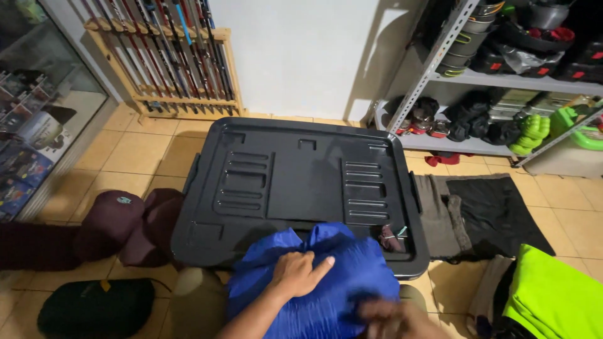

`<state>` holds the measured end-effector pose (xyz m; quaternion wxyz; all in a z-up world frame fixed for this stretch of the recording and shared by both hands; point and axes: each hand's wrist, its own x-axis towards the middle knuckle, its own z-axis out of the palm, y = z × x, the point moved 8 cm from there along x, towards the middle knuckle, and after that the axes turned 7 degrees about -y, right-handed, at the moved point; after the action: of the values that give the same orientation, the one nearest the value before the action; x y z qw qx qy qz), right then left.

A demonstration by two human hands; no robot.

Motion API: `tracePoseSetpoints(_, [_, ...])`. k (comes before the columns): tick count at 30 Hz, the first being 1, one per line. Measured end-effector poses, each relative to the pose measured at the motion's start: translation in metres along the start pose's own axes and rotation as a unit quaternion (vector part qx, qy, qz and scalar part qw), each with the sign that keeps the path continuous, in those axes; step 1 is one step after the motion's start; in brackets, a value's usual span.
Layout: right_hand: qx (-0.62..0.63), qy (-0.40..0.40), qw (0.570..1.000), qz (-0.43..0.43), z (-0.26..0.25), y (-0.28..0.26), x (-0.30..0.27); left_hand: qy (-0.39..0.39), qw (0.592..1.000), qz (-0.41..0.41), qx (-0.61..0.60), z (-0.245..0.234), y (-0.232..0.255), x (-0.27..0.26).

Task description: Rolling a blue sleeping bag and stuffing it into a brown compression sack on top of a plastic bin lid.

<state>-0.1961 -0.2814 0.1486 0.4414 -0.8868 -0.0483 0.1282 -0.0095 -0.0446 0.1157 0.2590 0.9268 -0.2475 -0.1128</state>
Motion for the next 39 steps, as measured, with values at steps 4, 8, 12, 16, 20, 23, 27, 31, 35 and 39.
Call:
tracePoseSetpoints(4, [-0.161,-0.085,0.977,-0.11,-0.032,-0.119,0.09,-0.093,0.995,0.039,0.002,0.014,0.017,0.004])
tracePoseSetpoints(8, [-0.33,-0.198,0.921,-0.052,0.027,-0.095,0.145,-0.056,0.997,0.056,-0.007,0.032,0.002,0.008])
tracePoseSetpoints(12, [-0.324,-0.218,0.92,-0.038,0.025,-0.09,0.165,0.011,0.995,-0.079,-0.054,0.022,-0.03,0.021])
tracePoseSetpoints(16, [-0.315,-0.263,0.912,0.02,0.025,-0.093,0.164,-0.065,0.943,-0.326,-0.02,0.018,-0.102,0.028])
tracePoseSetpoints(20, [-0.314,-0.253,0.915,0.028,0.025,-0.085,0.17,-0.254,0.937,-0.223,-0.088,0.019,-0.064,0.02])
tracePoseSetpoints(23, [-0.326,-0.286,0.9,0.037,0.029,-0.082,0.175,-0.271,0.958,-0.085,-0.023,0.028,-0.04,0.022])
tracePoseSetpoints(27, [-0.309,-0.297,0.902,0.057,0.027,-0.091,0.176,-0.113,0.984,-0.044,-0.13,-0.001,-0.046,-0.002])
tracePoseSetpoints(31, [-0.299,-0.305,0.901,0.078,0.024,-0.093,0.178,-0.014,0.981,-0.135,-0.14,-0.026,-0.084,-0.061])
tracePoseSetpoints(35, [-0.281,-0.285,0.916,0.035,0.024,-0.089,0.189,0.206,0.941,-0.117,-0.243,0.052,-0.176,-0.123])
tracePoseSetpoints(39, [-0.273,-0.313,0.905,0.089,0.027,-0.084,0.192,0.188,0.828,-0.19,-0.492,0.106,-0.184,-0.129])
